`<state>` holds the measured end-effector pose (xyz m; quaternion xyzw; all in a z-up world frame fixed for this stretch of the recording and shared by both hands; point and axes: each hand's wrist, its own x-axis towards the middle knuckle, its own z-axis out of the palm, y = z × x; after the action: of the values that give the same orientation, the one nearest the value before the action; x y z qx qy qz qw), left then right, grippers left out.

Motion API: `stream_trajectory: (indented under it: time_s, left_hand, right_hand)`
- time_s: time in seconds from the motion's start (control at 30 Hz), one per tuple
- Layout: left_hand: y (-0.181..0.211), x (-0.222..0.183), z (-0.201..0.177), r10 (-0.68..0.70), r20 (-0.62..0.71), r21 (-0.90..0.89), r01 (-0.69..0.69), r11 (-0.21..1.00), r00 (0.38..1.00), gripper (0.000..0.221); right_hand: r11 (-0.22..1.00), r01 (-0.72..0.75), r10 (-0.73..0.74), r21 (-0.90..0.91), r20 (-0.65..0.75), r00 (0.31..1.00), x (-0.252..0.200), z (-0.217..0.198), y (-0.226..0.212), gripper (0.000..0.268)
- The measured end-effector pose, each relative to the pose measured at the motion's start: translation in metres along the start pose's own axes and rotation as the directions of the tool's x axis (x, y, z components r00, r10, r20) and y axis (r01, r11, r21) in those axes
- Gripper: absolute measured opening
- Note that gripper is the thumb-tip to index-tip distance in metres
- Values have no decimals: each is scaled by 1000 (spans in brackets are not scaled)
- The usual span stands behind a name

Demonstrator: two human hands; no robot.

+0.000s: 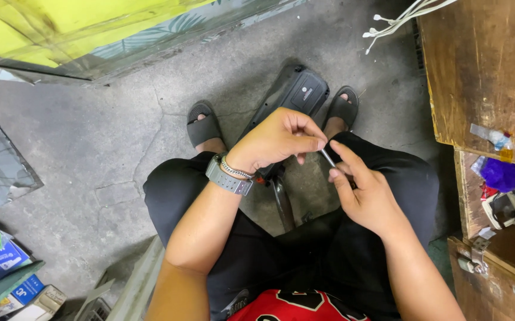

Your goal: Assembling a portable speaker by placing internal components into the casing and securing it with screws using a screwdriver.

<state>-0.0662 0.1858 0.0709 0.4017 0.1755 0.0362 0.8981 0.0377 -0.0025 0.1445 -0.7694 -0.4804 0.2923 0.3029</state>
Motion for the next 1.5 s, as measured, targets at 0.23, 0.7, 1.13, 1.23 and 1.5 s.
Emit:
stream_trajectory:
  time_s: [0.23,0.7,1.13,1.23,1.5]
  left_hand:
    - [4,-1,-4,96,-65,-44,-99,994,993,19]
    - [-1,2,-3,82,-74,-38,-85,996,994,20]
    - [33,10,-33,139,-399,718,215,662,906,29]
    - [47,4,-47,150,-525,687,313,655,838,30]
    - [79,-8,-52,289,-558,542,78,837,778,27]
  right_hand:
    - [983,93,-86,161,-49,995,21,9,13,49]
    - [976,108,-80,191,-151,985,26,27,24,50]
    - [738,-295,402,607,-44,915,41,43,67,56]
    - [344,-591,780,730,128,612,36,117,181,60]
    - [-110,-796,795,596,533,289,-37,323,414,63]
